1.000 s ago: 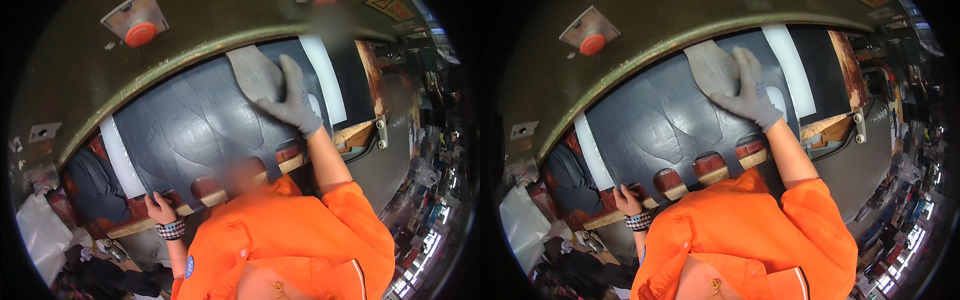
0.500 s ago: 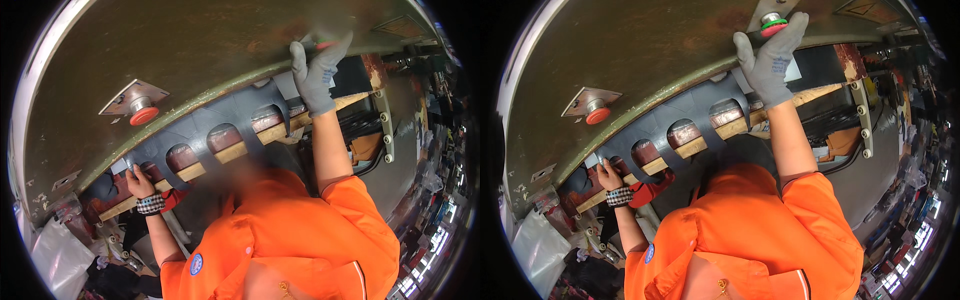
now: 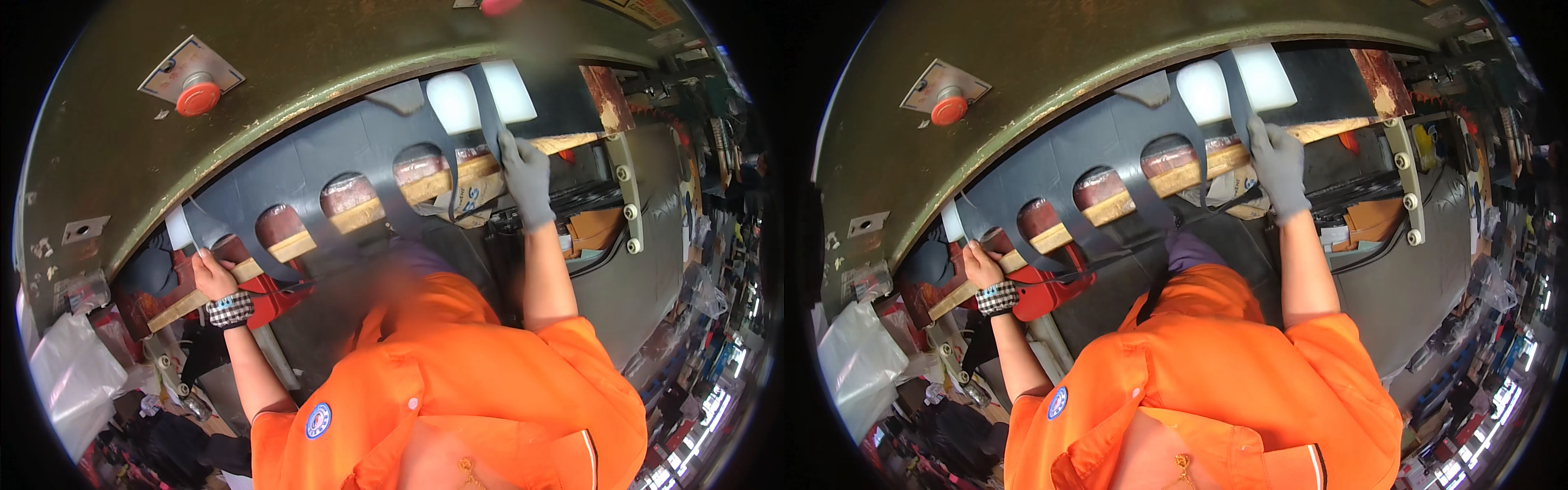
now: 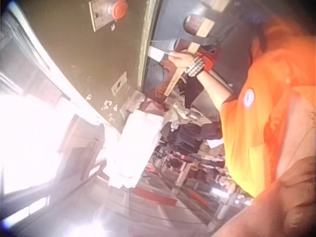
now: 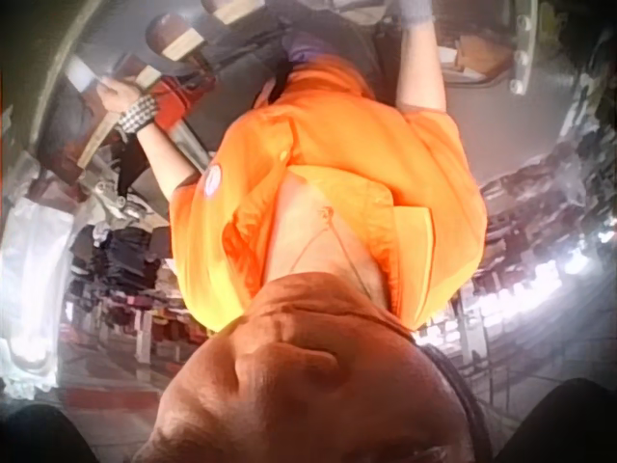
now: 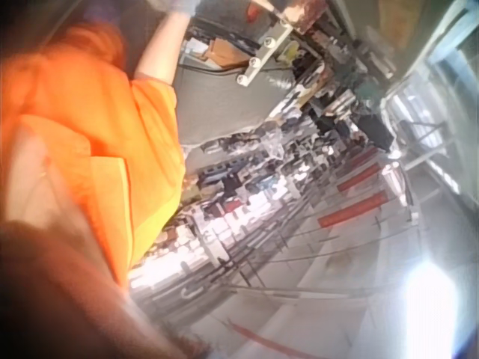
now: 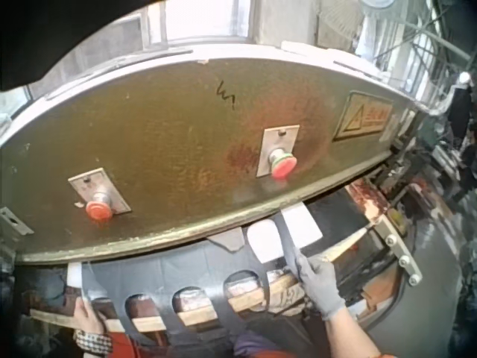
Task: The person places a large sheet of dark flexible material onto a cutting machine, aligns it, and operates the machine to cut multiple elongated pieces. The person removes the cut pieces and repeats the process with another sheet.
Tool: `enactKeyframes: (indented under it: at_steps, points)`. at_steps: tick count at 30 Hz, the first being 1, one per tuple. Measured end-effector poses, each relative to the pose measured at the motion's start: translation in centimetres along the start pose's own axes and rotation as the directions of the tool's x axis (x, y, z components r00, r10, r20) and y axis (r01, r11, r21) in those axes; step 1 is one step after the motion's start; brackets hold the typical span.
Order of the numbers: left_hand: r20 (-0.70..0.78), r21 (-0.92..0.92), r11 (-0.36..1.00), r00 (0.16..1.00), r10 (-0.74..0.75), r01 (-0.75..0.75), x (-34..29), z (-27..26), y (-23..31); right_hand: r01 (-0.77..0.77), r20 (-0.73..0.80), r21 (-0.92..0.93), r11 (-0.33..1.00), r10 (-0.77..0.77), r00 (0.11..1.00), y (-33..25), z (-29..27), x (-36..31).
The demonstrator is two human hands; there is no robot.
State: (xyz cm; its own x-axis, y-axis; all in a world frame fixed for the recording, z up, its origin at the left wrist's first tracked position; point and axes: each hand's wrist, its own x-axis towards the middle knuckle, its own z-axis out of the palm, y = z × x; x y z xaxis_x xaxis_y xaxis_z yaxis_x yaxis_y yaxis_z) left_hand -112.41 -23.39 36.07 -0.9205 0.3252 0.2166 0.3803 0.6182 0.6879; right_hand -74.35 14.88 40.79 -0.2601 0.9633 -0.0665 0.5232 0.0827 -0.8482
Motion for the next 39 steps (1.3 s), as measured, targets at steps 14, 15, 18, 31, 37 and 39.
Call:
enactKeyframes:
  at_steps: [14,15,18,31,37,39]
  points:
    - [0.279,-0.153,0.909,0.900,-0.336,0.387,-14.4,-8.6,-1.2,0.567,0.324,-0.466,0.679,-0.465,0.824,-5.5,4.1,-10.4]
    - [0.193,-0.160,0.879,0.888,-0.418,0.449,-16.1,-8.3,-1.1,0.553,0.305,-0.463,0.693,-0.461,0.833,-5.7,4.1,-11.2]
    - [0.069,0.011,0.997,0.995,-0.071,0.071,-20.0,-8.9,-1.7,0.417,0.352,-0.272,0.867,-0.314,0.882,-5.6,0.7,-12.8]
    - [0.230,-0.009,0.939,0.915,-0.332,0.343,-24.9,-11.6,-5.3,0.584,0.298,-0.386,0.714,-0.503,0.811,0.5,-5.2,-8.2]
    - [0.079,0.055,0.991,0.989,-0.123,0.119,-21.0,-9.3,-2.2,0.185,0.037,-0.076,0.980,-0.182,0.983,1.8,-4.9,-8.6]
    - [0.058,0.062,0.992,0.992,-0.115,0.112,-19.2,-8.3,-1.3,0.219,-0.054,0.047,0.975,-0.216,0.975,2.7,-3.6,-7.6]
